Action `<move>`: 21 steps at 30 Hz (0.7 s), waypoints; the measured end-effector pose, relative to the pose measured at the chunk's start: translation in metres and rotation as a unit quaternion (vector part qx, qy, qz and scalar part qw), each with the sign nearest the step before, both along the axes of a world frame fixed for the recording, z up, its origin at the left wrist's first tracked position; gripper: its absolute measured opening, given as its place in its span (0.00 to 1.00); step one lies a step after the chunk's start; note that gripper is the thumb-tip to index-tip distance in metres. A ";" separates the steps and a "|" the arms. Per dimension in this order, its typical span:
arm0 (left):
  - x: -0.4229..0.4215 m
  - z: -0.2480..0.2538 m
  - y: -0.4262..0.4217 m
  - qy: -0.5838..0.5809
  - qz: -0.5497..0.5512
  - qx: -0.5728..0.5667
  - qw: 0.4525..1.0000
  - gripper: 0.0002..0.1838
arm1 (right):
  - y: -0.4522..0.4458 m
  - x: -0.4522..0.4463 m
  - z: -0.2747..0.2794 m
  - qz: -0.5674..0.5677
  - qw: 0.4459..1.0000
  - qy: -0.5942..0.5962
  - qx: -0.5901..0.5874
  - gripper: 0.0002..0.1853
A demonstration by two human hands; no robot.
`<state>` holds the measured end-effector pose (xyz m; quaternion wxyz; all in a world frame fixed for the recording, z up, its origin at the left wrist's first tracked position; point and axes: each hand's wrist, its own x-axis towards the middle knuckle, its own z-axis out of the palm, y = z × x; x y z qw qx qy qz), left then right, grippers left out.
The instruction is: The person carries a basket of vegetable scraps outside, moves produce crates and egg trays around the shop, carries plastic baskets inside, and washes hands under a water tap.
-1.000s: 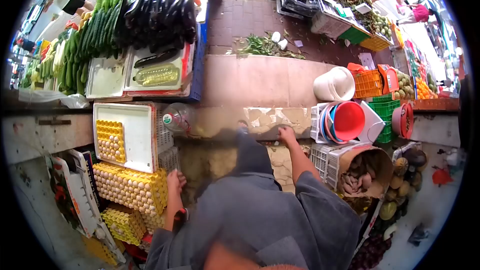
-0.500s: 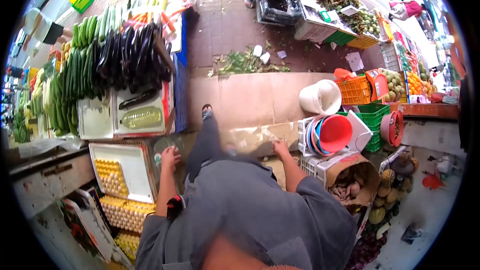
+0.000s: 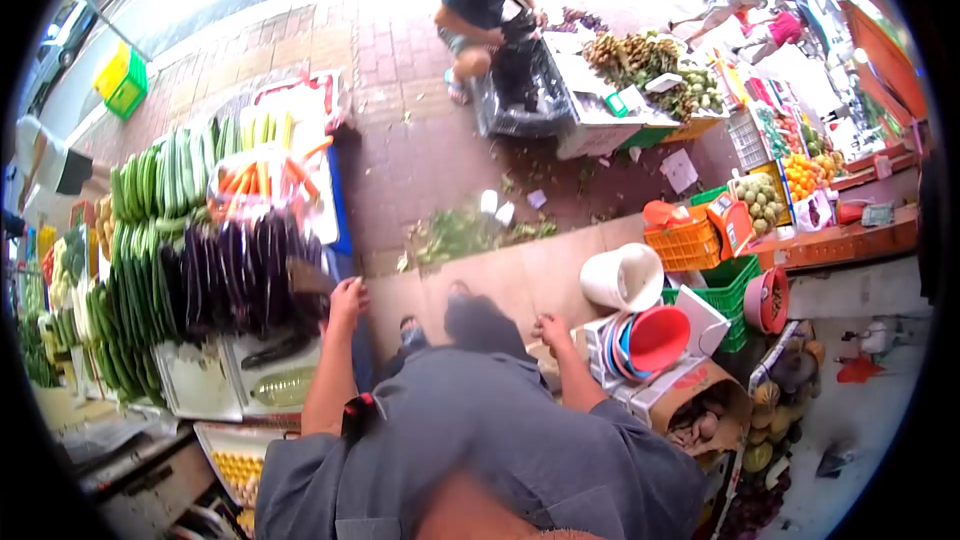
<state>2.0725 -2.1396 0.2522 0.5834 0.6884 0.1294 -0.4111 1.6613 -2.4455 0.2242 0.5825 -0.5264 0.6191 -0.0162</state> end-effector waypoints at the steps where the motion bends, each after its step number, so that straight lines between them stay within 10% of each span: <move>1: 0.013 -0.001 -0.015 0.006 0.006 0.008 1.000 0.20 | -0.011 0.017 0.000 0.005 1.000 -0.001 0.022 0.14; 4: 0.032 -0.037 -0.014 0.026 -0.001 -0.009 1.000 0.14 | -0.049 0.026 -0.024 0.133 0.987 0.085 0.021 0.13; 18: 0.101 -0.116 -0.065 0.142 0.058 0.134 0.979 0.20 | -0.331 0.279 -0.019 -0.029 0.998 -0.049 -0.023 0.11; 21: 0.153 -0.137 -0.094 0.154 0.071 0.084 0.982 0.15 | -0.363 0.311 -0.140 0.063 0.991 -0.005 -0.116 0.13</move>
